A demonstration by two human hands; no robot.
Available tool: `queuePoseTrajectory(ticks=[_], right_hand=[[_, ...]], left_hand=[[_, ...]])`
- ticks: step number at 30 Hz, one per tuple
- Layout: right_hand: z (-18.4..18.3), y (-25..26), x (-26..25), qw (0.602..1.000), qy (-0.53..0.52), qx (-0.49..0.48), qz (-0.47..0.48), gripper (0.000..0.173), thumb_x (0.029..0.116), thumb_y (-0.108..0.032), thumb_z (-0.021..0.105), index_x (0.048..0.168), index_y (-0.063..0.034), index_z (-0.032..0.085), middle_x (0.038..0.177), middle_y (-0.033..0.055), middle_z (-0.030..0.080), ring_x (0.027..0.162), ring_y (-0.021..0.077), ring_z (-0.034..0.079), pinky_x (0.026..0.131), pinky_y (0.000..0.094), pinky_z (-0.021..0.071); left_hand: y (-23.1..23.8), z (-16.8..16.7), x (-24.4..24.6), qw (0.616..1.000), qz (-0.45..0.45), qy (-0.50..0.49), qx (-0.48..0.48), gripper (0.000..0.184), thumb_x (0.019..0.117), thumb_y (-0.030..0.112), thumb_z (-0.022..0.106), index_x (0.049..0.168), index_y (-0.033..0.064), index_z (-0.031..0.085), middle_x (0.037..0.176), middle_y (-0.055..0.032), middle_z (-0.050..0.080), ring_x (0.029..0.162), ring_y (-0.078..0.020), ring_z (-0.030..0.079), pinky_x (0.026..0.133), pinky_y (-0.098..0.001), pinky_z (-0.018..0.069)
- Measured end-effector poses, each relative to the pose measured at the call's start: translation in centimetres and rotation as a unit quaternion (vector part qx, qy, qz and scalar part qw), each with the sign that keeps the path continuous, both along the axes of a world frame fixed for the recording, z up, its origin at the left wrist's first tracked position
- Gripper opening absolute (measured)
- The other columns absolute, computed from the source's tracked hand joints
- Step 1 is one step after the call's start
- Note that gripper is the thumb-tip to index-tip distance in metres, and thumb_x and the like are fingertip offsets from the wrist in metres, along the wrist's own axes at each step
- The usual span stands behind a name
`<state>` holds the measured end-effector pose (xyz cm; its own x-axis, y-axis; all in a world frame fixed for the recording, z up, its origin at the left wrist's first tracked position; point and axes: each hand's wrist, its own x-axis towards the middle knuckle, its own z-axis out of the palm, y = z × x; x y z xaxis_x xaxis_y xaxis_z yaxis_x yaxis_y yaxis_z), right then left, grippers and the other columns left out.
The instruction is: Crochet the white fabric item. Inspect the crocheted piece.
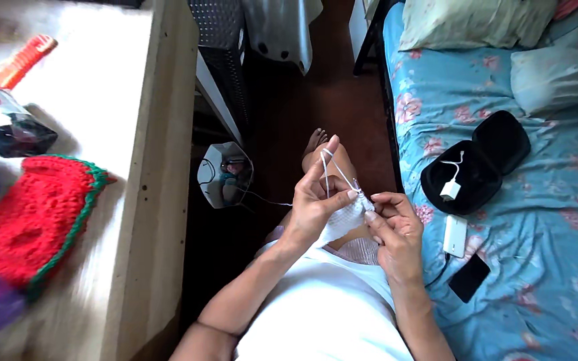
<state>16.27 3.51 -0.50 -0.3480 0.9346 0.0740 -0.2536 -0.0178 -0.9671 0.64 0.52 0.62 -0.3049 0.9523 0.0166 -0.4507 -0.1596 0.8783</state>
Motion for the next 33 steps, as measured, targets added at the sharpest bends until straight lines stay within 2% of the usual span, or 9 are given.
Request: queuePoseTrajectory(ticks=[3,6,10,12,15,18,21,28,33], right_hand=[[-0.1,0.0,0.0,1.0,-0.002,-0.004,-0.002,0.021,0.0902,0.009,0.059,0.108,-0.0014,0.062,0.086,-0.0001,0.07,0.061,-0.0013,0.056,0.053,0.0126,0.0452],[-0.1,0.0,0.4,0.956,-0.17,0.237,-0.042,0.013,0.092,0.005,0.061,0.103,0.0076,0.066,0.095,0.0045,0.072,0.082,-0.0021,0.067,0.076,0.0125,0.0569],[1.8,-0.1,0.1,0.828,-0.334,0.436,-0.111,0.019,0.0977,-0.006,0.058,0.095,0.001,0.075,0.084,0.0128,0.072,0.074,0.0103,0.068,0.067,0.018,0.0537],[2.5,-0.3,-0.4,0.844,-0.326,0.411,-0.111,0.018,0.0972,-0.007,0.059,0.095,0.0019,0.075,0.083,0.0113,0.071,0.073,0.0082,0.066,0.067,0.0166,0.0529],[2.7,-0.3,-0.8,0.967,-0.146,0.204,-0.04,0.015,0.0924,0.003,0.064,0.107,0.0041,0.067,0.093,0.0019,0.071,0.08,-0.0014,0.067,0.074,0.0122,0.0569],[2.0,-0.5,-1.0,0.998,-0.022,0.055,-0.023,0.022,0.089,0.009,0.064,0.108,-0.0027,0.064,0.089,-0.0015,0.07,0.07,0.0003,0.063,0.061,0.0145,0.0526],[1.0,-1.2,-1.0,0.975,-0.109,0.174,-0.087,0.015,0.0896,0.009,0.064,0.104,0.0032,0.062,0.093,-0.0003,0.07,0.081,-0.0019,0.067,0.074,0.0135,0.0578],[-0.5,-1.2,-0.8,0.849,-0.291,0.395,-0.197,0.013,0.0956,-0.003,0.062,0.092,0.0053,0.07,0.084,0.0114,0.066,0.08,0.0047,0.064,0.074,0.0107,0.051],[-0.6,-0.7,0.0,0.798,-0.333,0.461,-0.198,0.017,0.0964,-0.002,0.059,0.093,0.0036,0.075,0.083,0.0144,0.068,0.077,0.0128,0.066,0.07,0.0163,0.0524]], left_hand=[[0.2,-0.2,0.4,1.0,-0.001,-0.016,-0.008,0.092,0.0814,-0.015,0.063,0.161,0.0161,0.03,0.075,-0.0038,0.068,0.063,-0.0077,0.064,0.066,-0.0223,0.0572],[-0.3,-0.4,0.8,0.993,0.048,0.108,0.026,0.085,0.0817,-0.014,0.065,0.158,0.0047,0.033,0.083,-0.0026,0.072,0.07,-0.0064,0.068,0.071,-0.0232,0.0593],[-0.6,-1.5,1.5,0.901,0.178,0.348,0.189,0.055,0.0879,-0.008,0.065,0.141,-0.0049,0.052,0.088,-0.01,0.071,0.079,-0.0112,0.069,0.077,-0.0278,0.0593],[-0.5,-2.0,1.7,0.867,0.219,0.387,0.225,0.039,0.0925,-0.003,0.066,0.131,0.0003,0.059,0.09,-0.0107,0.072,0.081,-0.0133,0.071,0.076,-0.0289,0.0603],[-0.5,-1.8,1.9,0.891,0.225,0.322,0.229,0.039,0.0938,0.0,0.066,0.131,0.0101,0.06,0.097,-0.0029,0.072,0.088,-0.0079,0.07,0.081,-0.0251,0.0592],[-0.7,-0.8,1.9,0.946,0.189,0.195,0.179,0.068,0.0869,-0.009,0.065,0.149,0.0154,0.049,0.092,0.0019,0.072,0.084,-0.0057,0.068,0.08,-0.0246,0.0575],[-0.5,-0.5,1.6,0.965,0.175,0.137,0.137,0.076,0.084,-0.012,0.062,0.154,0.0103,0.043,0.089,0.003,0.071,0.079,-0.0051,0.067,0.077,-0.0251,0.0578],[-0.2,-0.8,2.0,0.962,0.183,0.149,0.134,0.064,0.0836,-0.013,0.062,0.145,0.0009,0.051,0.086,0.0031,0.07,0.078,-0.0041,0.066,0.076,-0.024,0.0576],[-0.3,0.5,0.7,0.983,0.11,0.139,0.042,0.07,0.0864,-0.011,0.06,0.152,-0.0018,0.039,0.081,-0.0007,0.067,0.066,-0.0046,0.062,0.064,-0.0196,0.0545]])
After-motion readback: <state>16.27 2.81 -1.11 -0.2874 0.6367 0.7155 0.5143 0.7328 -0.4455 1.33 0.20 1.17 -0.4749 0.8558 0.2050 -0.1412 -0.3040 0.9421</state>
